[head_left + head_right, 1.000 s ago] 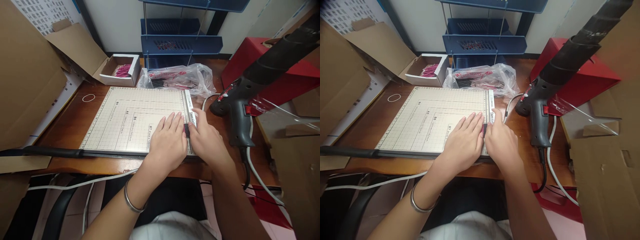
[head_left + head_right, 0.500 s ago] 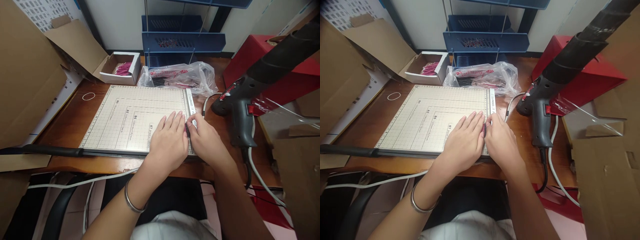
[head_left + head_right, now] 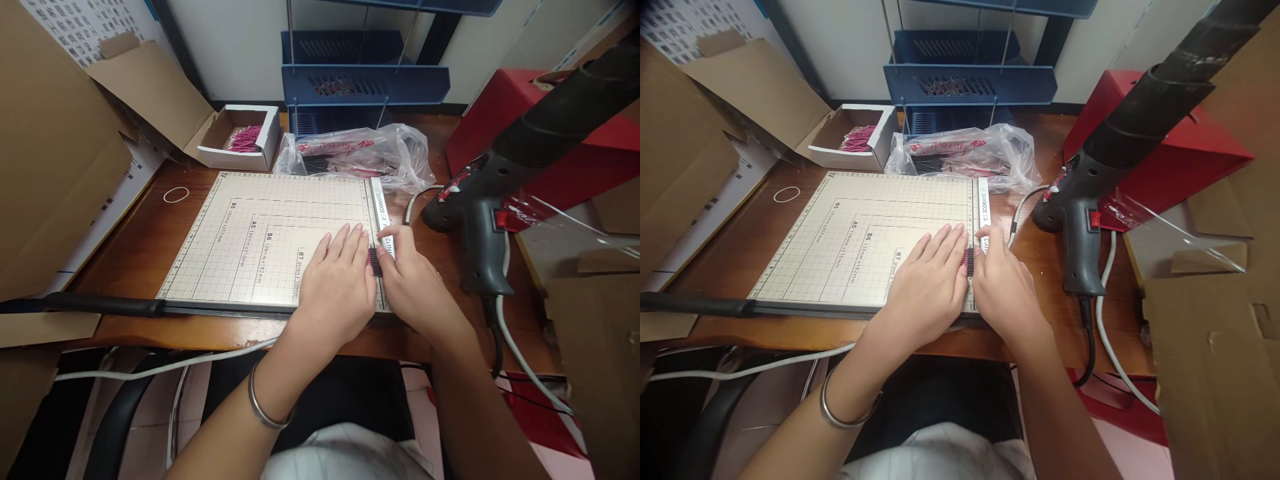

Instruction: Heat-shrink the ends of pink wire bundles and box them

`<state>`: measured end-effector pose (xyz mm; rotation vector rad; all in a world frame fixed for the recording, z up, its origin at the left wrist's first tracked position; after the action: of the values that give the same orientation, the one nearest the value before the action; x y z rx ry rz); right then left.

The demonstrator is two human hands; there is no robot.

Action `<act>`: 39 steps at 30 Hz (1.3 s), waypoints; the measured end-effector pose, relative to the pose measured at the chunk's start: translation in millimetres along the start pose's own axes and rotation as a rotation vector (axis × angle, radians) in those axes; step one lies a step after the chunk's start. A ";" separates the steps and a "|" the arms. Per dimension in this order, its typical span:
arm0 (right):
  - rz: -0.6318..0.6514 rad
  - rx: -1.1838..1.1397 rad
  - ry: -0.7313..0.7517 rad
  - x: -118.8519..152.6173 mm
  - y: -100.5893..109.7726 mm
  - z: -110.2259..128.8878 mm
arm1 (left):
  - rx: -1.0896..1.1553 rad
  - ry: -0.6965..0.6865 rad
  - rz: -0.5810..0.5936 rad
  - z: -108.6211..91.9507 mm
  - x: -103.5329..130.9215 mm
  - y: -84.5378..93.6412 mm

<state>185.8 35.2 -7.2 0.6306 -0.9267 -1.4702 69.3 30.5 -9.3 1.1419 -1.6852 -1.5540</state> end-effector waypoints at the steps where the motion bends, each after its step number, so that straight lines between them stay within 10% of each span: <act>1: 0.001 -0.007 0.010 1.1 0.1 -0.4 | 0.000 -0.003 -0.005 -0.2 0.1 0.2; 17: -0.014 -0.065 0.003 23.7 -3.2 -5.8 | -0.010 -0.006 -0.010 -1.0 0.2 0.6; 24: -0.682 -0.088 0.067 27.6 63.6 -37.6 | -0.008 -0.011 -0.018 -0.6 1.2 2.1; 31: -0.383 0.122 -0.298 5.5 76.4 -84.3 | 0.033 0.029 -0.118 -0.7 4.5 11.6; 39: -0.366 0.168 -0.238 1.6 72.6 -75.3 | 0.002 0.188 -0.253 44.8 25.3 38.5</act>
<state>287.6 23.4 13.6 0.7908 -1.1726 -1.8346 10.9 28.7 17.7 1.5002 -1.4633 -1.5370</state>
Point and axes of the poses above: each hand's wrist, its own x-axis away from the middle knuckle, its own y-axis out of the back of the hand, z = x × y, the point moved 6 cm from there along -x, towards the middle knuckle, and after that the axes turned 2 degrees about -x, right-handed, at the moved point
